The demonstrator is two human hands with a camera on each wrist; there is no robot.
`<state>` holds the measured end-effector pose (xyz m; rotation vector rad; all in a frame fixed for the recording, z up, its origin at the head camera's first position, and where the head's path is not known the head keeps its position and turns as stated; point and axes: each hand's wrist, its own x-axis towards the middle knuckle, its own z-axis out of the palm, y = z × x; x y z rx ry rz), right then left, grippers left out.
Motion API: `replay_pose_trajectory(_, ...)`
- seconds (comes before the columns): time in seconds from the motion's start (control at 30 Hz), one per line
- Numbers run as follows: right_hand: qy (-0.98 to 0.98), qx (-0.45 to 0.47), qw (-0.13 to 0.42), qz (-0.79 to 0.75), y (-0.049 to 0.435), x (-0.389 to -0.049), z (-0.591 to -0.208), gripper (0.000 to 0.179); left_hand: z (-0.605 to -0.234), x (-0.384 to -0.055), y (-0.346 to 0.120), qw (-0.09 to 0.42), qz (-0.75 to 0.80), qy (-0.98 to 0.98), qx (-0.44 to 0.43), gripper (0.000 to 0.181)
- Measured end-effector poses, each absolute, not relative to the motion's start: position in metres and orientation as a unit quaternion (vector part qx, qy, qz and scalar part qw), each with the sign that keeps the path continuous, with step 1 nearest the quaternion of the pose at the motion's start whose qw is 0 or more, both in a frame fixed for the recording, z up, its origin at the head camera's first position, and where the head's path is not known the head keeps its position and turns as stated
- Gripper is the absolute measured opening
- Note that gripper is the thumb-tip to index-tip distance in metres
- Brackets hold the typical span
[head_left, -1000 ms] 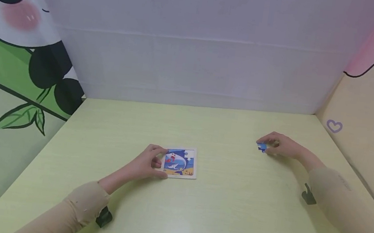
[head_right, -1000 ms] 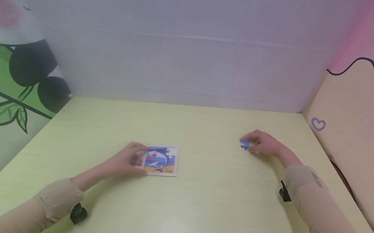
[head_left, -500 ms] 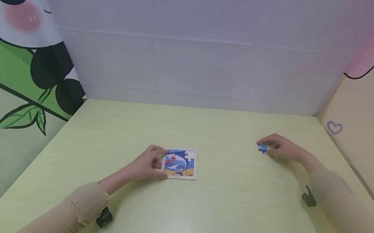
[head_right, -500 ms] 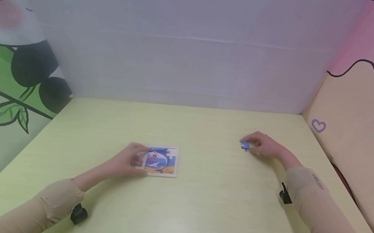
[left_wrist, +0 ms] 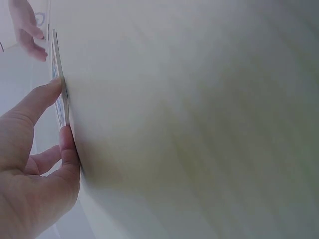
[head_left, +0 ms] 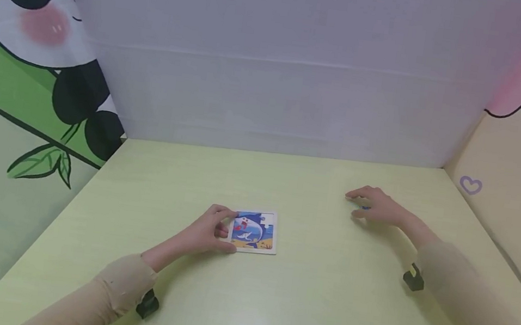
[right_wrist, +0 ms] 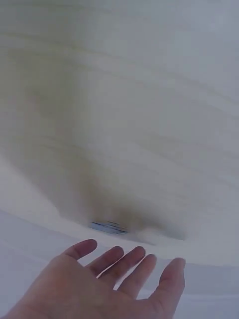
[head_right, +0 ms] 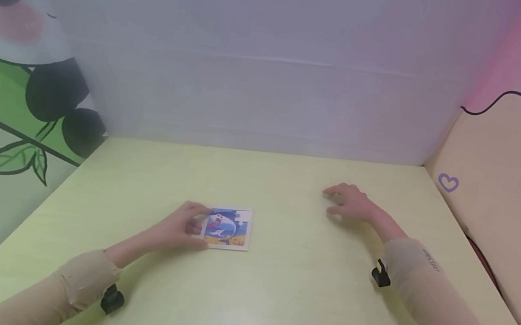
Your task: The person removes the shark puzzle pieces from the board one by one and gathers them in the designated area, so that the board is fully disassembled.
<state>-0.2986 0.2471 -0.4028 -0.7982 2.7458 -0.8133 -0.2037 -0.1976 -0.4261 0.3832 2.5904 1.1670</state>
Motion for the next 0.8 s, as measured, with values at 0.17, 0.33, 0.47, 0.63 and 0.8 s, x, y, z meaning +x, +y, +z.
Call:
replay_pose_trajectory(0.17,0.921,-0.264,0.069,-0.277,0.202,-0.298,-0.404,0.054,-0.424,-0.204,-0.197,0.139,0.408,0.893,0.13,0.085)
replay_pose_trajectory(0.33,0.913,-0.282,0.065,-0.288,0.158,-0.295,-0.405,0.058,-0.424,-0.204,-0.198,0.136,0.403,0.896,0.131,0.085)
replay_pose_trajectory(0.47,0.91,-0.289,0.062,-0.29,0.127,-0.289,-0.406,0.059,-0.425,-0.204,-0.198,0.136,0.402,0.896,0.13,0.085)
replay_pose_trajectory(0.63,0.907,-0.295,0.058,-0.296,0.096,-0.279,-0.409,0.06,-0.424,-0.204,-0.197,0.135,0.402,0.896,0.132,0.084)
replay_pose_trajectory(0.8,0.901,-0.302,0.053,-0.307,0.072,-0.265,-0.413,0.06,-0.424,-0.204,-0.196,0.133,0.396,0.899,0.132,0.084)
